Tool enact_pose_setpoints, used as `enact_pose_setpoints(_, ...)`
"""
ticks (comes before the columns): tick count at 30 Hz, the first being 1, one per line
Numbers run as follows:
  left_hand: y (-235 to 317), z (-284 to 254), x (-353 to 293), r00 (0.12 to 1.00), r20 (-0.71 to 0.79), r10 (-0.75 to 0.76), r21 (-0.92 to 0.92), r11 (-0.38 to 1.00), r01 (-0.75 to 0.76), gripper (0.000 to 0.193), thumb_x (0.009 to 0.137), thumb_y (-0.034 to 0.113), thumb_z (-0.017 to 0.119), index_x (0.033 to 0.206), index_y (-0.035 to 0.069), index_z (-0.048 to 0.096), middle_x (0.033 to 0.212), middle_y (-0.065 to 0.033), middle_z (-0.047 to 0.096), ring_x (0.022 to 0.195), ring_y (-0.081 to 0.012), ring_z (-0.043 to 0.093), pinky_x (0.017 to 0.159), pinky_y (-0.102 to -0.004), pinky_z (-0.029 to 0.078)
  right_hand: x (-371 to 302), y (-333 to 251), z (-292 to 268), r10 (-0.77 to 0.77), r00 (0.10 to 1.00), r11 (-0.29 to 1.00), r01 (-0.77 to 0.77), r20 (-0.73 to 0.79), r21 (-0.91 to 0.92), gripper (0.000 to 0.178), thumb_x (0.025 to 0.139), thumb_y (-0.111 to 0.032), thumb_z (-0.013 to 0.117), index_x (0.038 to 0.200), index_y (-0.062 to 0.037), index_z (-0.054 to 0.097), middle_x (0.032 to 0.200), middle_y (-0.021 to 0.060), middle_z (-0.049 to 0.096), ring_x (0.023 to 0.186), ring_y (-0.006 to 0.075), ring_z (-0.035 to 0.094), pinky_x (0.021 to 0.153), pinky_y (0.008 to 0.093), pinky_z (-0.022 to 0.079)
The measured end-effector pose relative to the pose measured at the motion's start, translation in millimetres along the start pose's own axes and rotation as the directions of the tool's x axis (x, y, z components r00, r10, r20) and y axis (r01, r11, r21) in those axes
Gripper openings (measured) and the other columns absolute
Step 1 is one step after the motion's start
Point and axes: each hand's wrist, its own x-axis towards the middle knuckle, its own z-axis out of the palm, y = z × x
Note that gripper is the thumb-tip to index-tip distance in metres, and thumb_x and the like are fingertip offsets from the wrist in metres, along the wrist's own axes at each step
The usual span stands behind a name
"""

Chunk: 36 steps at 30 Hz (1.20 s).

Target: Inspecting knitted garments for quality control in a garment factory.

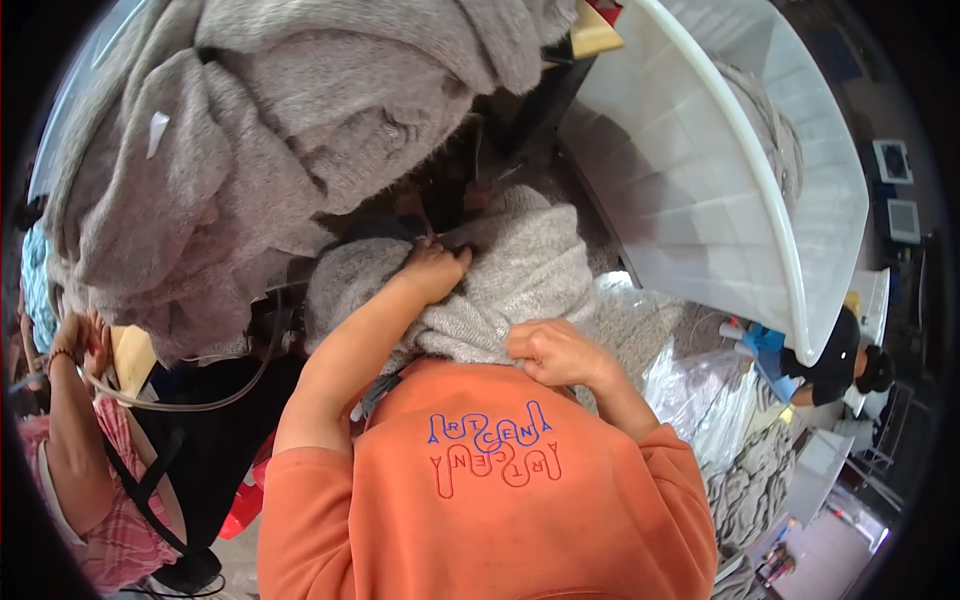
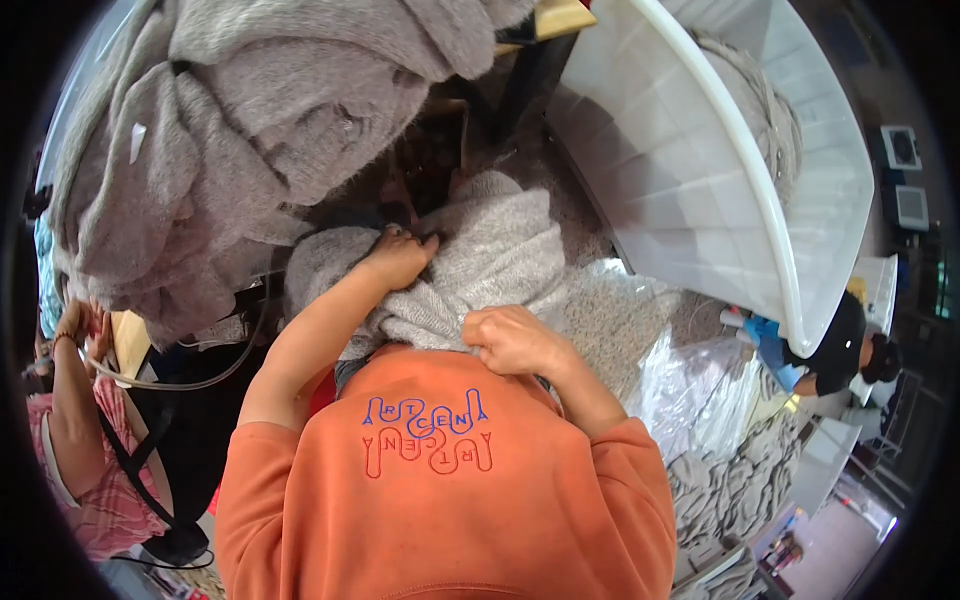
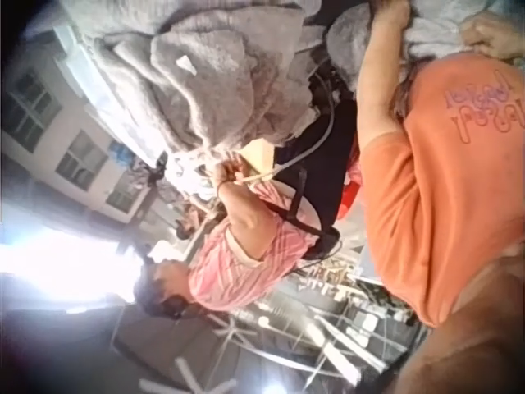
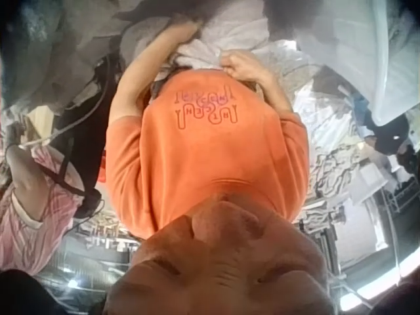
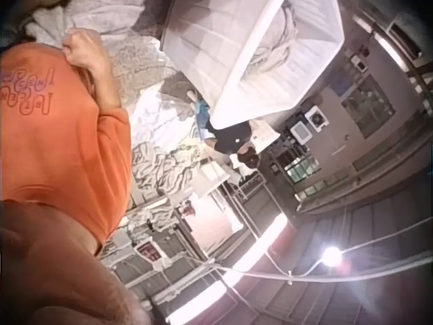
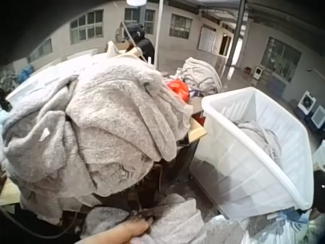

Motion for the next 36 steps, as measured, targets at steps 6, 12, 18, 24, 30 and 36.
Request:
enact_pose_setpoints(6,-35,-145,1,0.595,-0.458,-0.660,-0.806,0.591,0.036,0.007,0.071,0.002,0.048,0.071,0.003,0.054,0.056,-0.0061,0.055,0.046,-0.0195,0.050,0.043,-0.0329,0.040,-21,28,16,0.098,0.986,0.985,-0.116,-0.136,-0.131,0.006,0.056,-0.001,0.050,0.062,-0.0018,0.052,0.071,0.0111,0.054,0.071,0.0317,0.054,0.062,0.0409,0.044)
enact_pose_setpoints(12,-5,-327,-16,0.422,-0.483,-0.767,-0.844,0.280,-0.457,0.024,0.076,-0.002,0.042,0.094,-0.003,0.059,0.072,-0.0078,0.060,0.060,-0.0144,0.057,0.051,-0.0267,0.047,-21,32,-4,0.042,0.905,0.921,-0.199,-0.423,-0.335,0.006,0.058,-0.005,0.054,0.062,-0.0051,0.049,0.072,0.0072,0.049,0.075,0.0262,0.052,0.063,0.0366,0.040)
enact_pose_setpoints(18,4,-327,-28,0.583,-0.427,-0.691,-0.900,0.265,-0.346,0.021,0.078,-0.002,0.045,0.092,-0.003,0.059,0.079,-0.0120,0.063,0.065,-0.0186,0.062,0.059,-0.0299,0.052,-38,41,-8,0.069,0.831,0.908,-0.281,-0.552,-0.310,0.008,0.063,-0.007,0.057,0.069,-0.0057,0.053,0.079,0.0067,0.051,0.079,0.0253,0.051,0.064,0.0349,0.039)
enact_pose_setpoints(24,43,-308,-30,0.817,-0.350,-0.459,-0.936,0.194,-0.293,0.014,0.078,0.003,0.055,0.089,-0.005,0.058,0.075,-0.0106,0.063,0.059,-0.0144,0.061,0.055,-0.0229,0.050,-17,21,-17,-0.058,0.639,0.989,-0.066,-0.767,-0.129,0.033,0.065,-0.008,0.066,0.093,-0.0050,0.050,0.094,0.0108,0.054,0.085,0.0267,0.055,0.064,0.0357,0.045)
enact_pose_setpoints(30,73,-319,-54,0.847,-0.355,-0.396,-0.935,0.145,-0.324,0.010,0.079,0.006,0.056,0.082,-0.003,0.059,0.073,-0.0074,0.063,0.059,-0.0110,0.060,0.053,-0.0212,0.047,31,4,-31,-0.058,0.571,0.998,0.044,-0.819,-0.041,0.047,0.064,-0.006,0.065,0.108,-0.0067,0.049,0.106,0.0128,0.048,0.086,0.0251,0.055,0.061,0.0340,0.048)
enact_pose_setpoints(36,85,-312,-74,0.910,-0.370,-0.188,-0.878,0.391,-0.276,0.012,0.080,0.009,0.058,0.076,-0.002,0.057,0.066,0.0000,0.057,0.059,-0.0026,0.048,0.051,-0.0178,0.036,45,-6,-57,-0.444,0.560,0.862,0.054,-0.700,-0.503,0.032,0.061,-0.001,0.061,0.091,-0.0097,0.061,0.102,0.0116,0.048,0.083,0.0270,0.054,0.065,0.0342,0.046)
